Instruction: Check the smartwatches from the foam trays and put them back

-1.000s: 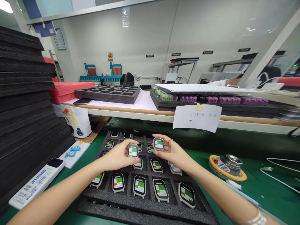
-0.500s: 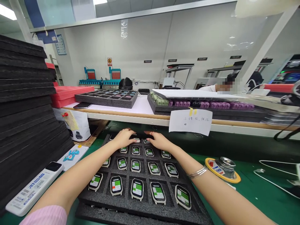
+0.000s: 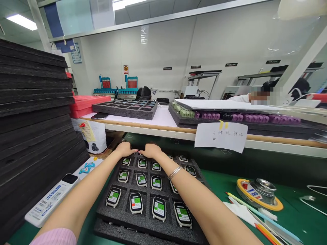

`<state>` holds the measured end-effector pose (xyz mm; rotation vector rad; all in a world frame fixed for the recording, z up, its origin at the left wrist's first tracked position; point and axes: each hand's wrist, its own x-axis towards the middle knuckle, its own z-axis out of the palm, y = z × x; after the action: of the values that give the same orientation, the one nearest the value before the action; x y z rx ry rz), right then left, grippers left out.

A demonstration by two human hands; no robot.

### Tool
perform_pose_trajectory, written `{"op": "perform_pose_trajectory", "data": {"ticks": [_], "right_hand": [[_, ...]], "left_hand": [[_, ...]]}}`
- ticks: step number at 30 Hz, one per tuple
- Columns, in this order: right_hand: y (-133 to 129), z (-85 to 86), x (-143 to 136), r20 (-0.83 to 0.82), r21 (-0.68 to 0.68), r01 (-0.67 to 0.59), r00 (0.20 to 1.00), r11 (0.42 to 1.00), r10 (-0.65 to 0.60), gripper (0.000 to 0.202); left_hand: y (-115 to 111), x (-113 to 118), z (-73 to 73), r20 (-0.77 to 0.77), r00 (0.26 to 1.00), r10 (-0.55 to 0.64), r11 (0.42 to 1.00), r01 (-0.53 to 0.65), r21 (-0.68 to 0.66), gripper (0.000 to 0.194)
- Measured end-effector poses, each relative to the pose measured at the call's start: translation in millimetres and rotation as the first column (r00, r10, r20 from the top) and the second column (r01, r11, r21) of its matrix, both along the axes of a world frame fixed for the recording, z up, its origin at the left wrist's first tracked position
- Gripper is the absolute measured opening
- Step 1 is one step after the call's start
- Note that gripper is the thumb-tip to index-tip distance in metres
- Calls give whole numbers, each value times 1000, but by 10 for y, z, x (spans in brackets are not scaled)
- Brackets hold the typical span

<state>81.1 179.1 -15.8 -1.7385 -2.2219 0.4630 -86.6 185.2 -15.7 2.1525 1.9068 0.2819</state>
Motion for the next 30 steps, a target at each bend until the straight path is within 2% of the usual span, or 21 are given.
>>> {"op": "perform_pose_trajectory", "data": {"ticks": [3,6,8,10,13,16,17,19,21,23,27,30], "right_hand": [[34,19,32,-104,-29,-5,995,1000,2,31],[-34,81,153,-271,-37,-31,962,999,20,28],[-172,146,253,-404,-32,-54,914,998,37,24],[-398,218,354,-548,-28,-83,835,996,55,20],[-859,298,489,-734,-49,-137,677,989,57,26],[-1318,324,602,-841,-68,-182,539,981,42,38],[-1440,323,635,-885,-85,-213,464,973,25,41],[-1621,313,696,-971,-139,-341,230,930,-61,46],[-1723,298,745,-988,-157,-460,68,874,-142,51],[-1773,276,780,-988,-141,-522,27,841,-149,50],[-1812,212,803,-997,-67,-578,14,813,-73,42],[-1821,166,808,-999,-44,-599,12,800,-46,43]], "left_hand": [[-25,-35,21,138,990,-34,999,37,-23,33],[-128,-13,98,318,947,-48,998,57,-19,29],[-273,47,174,466,883,-59,997,71,-10,24],[-489,130,265,624,778,-75,995,99,-3,23],[-900,256,398,795,598,-102,984,176,-7,28],[-1279,355,476,876,471,-101,968,251,-23,31],[-1375,381,485,911,405,-81,956,289,-44,36],[-1516,425,486,967,253,-7,921,377,-92,47],[-1599,462,472,985,163,54,893,434,-121,57],[-1649,495,454,987,147,66,889,440,-125,62],[-1707,544,411,993,109,37,920,385,-77,63],[-1725,546,379,992,115,46,913,399,-88,61]]}}
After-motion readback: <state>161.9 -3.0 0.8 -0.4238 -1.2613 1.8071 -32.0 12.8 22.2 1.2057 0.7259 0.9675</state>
